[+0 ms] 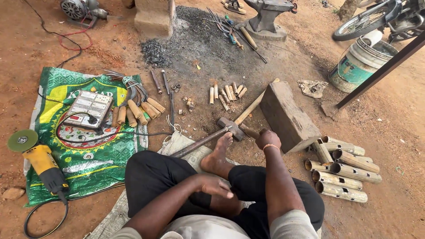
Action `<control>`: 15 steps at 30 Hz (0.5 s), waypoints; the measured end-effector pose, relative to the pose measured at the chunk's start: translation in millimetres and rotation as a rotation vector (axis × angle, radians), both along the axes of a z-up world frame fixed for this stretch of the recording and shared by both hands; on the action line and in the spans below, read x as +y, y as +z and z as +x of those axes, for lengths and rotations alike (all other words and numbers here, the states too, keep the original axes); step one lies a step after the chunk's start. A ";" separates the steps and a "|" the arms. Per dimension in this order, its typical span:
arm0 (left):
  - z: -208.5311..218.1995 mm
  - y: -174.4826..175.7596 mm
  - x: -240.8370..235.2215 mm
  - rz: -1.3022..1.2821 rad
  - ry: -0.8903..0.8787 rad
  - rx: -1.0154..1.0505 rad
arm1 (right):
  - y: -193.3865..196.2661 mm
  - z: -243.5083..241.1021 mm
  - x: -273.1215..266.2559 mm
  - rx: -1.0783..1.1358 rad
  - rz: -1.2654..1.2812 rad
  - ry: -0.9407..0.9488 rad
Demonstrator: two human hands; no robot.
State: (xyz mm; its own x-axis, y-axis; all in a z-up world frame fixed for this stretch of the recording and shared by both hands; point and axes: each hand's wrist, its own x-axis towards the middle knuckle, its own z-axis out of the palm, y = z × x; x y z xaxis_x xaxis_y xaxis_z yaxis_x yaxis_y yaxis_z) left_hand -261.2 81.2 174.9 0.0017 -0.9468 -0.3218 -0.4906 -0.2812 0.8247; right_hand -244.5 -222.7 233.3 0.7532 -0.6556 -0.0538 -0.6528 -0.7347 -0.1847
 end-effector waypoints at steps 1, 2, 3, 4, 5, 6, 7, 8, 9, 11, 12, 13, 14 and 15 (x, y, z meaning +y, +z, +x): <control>1.2 27.3 0.8 0.259 0.143 -0.305 | -2.4 -0.1 -2.1 -0.009 0.007 -0.004; 2.7 54.6 1.7 0.514 0.289 -0.610 | -4.9 -0.1 -4.3 -0.017 0.014 -0.007; 23.5 -3.1 -16.7 0.511 0.290 -0.604 | -2.5 -2.1 -0.8 -0.012 0.010 -0.006; 46.5 -59.2 -26.0 0.596 0.284 -0.716 | 0.1 -4.2 2.5 -0.035 0.027 -0.022; 77.1 -111.5 -31.3 0.681 0.276 -0.831 | 4.2 -5.2 4.9 -0.063 0.045 -0.040; 67.1 -120.4 -47.9 0.677 0.278 -0.830 | 5.0 -4.5 4.7 -0.062 0.041 -0.040; 56.1 -130.3 -62.3 0.560 0.176 -0.577 | 4.4 -3.5 6.2 -0.055 0.042 -0.049; 45.1 -140.1 -77.4 0.442 0.075 -0.325 | 3.9 -2.4 7.2 -0.048 0.044 -0.058; 26.6 -124.2 -78.8 0.438 0.070 -0.324 | 4.9 -3.6 4.6 -0.047 0.041 -0.063; -9.6 -93.3 -78.9 0.254 0.014 -0.328 | 5.0 -4.6 0.8 -0.079 0.027 -0.038; -2.4 -80.7 -71.9 0.255 0.012 -0.327 | 8.3 -2.9 -0.5 -0.078 0.028 -0.039; 1.4 -69.9 -62.8 0.116 -0.039 -0.199 | 8.8 -4.6 -0.2 -0.068 0.040 -0.045; 5.4 -59.0 -53.6 -0.023 -0.088 -0.070 | 9.3 -6.2 0.3 -0.058 0.053 -0.051; 2.6 -37.1 -51.6 -0.020 -0.090 -0.066 | 9.3 -4.1 -0.8 -0.055 0.056 -0.053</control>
State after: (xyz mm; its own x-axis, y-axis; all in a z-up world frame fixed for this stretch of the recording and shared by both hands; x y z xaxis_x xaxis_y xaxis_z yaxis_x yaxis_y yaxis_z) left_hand -258.6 29.6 137.8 -0.0632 -0.9504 -0.3044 -0.5670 -0.2168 0.7947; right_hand -248.7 -223.4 242.7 0.7200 -0.6921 -0.0512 -0.6786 -0.6867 -0.2607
